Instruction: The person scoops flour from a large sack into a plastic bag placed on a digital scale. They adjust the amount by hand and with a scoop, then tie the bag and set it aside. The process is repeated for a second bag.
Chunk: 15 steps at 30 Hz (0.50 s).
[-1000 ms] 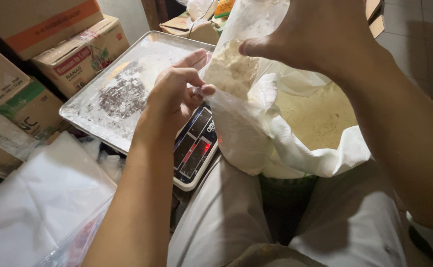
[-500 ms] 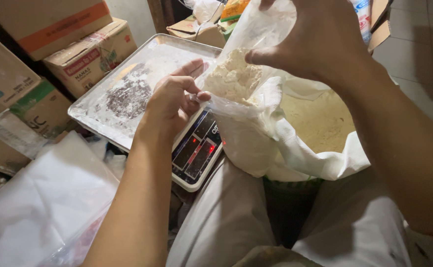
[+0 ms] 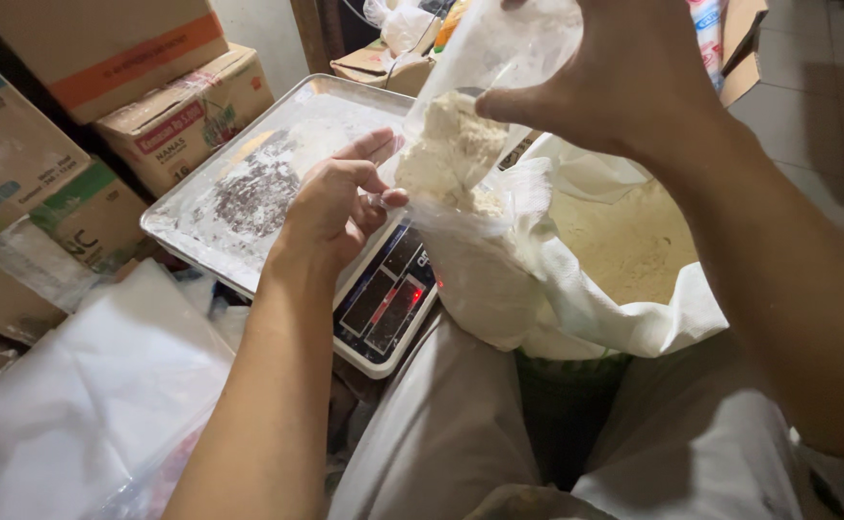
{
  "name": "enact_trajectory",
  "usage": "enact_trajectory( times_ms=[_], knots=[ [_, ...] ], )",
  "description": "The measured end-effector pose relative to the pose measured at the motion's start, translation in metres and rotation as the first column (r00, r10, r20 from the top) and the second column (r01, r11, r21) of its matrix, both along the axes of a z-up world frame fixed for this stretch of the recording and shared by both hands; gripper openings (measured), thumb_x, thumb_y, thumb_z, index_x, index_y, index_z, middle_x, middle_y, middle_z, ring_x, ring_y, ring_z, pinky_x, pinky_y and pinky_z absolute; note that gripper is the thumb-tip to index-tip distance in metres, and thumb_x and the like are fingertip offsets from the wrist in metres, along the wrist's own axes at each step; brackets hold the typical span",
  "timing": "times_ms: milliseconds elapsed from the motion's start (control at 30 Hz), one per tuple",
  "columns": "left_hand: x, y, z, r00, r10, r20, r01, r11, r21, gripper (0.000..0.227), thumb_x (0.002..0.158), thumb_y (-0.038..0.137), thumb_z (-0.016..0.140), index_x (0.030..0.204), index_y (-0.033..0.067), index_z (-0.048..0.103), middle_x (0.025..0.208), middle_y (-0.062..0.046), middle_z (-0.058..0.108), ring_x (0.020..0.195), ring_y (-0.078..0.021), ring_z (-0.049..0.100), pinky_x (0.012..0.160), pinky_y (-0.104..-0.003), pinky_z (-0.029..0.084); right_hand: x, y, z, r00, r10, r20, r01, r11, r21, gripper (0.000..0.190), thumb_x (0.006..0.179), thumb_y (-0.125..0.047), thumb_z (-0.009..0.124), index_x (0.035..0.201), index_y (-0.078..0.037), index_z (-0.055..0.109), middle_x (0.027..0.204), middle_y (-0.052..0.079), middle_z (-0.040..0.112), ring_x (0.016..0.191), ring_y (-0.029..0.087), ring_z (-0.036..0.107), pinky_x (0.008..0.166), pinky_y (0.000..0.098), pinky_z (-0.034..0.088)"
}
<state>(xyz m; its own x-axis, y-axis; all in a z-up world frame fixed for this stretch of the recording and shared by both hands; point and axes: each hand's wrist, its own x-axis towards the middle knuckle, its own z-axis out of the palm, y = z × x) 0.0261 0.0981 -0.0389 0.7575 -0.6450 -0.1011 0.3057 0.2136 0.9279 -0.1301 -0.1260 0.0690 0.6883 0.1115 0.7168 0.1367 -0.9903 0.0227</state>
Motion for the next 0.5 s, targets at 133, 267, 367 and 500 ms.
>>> enact_trajectory(
  times_ms=[133,267,367,500],
  knots=[
    [0.001,0.004,0.0,1.0,0.007,-0.022,-0.007,1.0,-0.024,0.079,0.068,-0.003,0.049,0.147,0.003,0.052,0.148,-0.007,0.059,0.075,-0.0146,0.061,0.065,-0.023,0.049,0.002,-0.002,-0.003,0.998,0.051,0.023,-0.054,0.99,0.128,0.061,0.076,-0.036,0.1,0.111,0.0,0.066,0.123,0.023,0.065,0.116,0.041,0.059,0.093,0.0526,0.048],
    [-0.001,0.011,-0.001,1.0,0.023,-0.018,-0.023,1.0,-0.018,0.079,0.068,-0.003,0.048,0.147,0.0032,0.053,0.15,-0.005,0.058,0.08,-0.0106,0.061,0.068,-0.021,0.049,0.001,-0.009,-0.007,0.985,-0.017,-0.172,0.14,0.661,0.737,0.057,0.071,-0.03,0.094,0.112,-0.008,0.061,0.127,0.016,0.065,0.118,0.034,0.066,0.089,0.0518,0.058],
    [-0.001,0.012,-0.002,1.0,0.013,-0.011,-0.013,1.0,0.007,0.078,0.068,-0.002,0.048,0.146,0.0055,0.053,0.149,-0.003,0.058,0.078,-0.0127,0.059,0.064,-0.021,0.043,0.002,-0.014,-0.015,0.934,0.05,-0.354,0.335,0.225,0.915,0.053,0.071,-0.029,0.086,0.114,-0.01,0.061,0.134,0.014,0.058,0.124,0.029,0.062,0.082,0.0493,0.062],
    [-0.002,0.011,-0.002,1.0,0.026,-0.009,-0.026,1.0,-0.007,0.078,0.069,-0.002,0.048,0.146,0.0046,0.054,0.151,-0.004,0.057,0.079,-0.0117,0.058,0.067,-0.021,0.048,-0.003,-0.027,-0.035,0.928,0.105,-0.357,0.37,-0.149,0.917,0.057,0.076,-0.024,0.081,0.127,-0.01,0.062,0.139,0.022,0.046,0.127,0.038,0.057,0.085,0.0503,0.06]
  ],
)
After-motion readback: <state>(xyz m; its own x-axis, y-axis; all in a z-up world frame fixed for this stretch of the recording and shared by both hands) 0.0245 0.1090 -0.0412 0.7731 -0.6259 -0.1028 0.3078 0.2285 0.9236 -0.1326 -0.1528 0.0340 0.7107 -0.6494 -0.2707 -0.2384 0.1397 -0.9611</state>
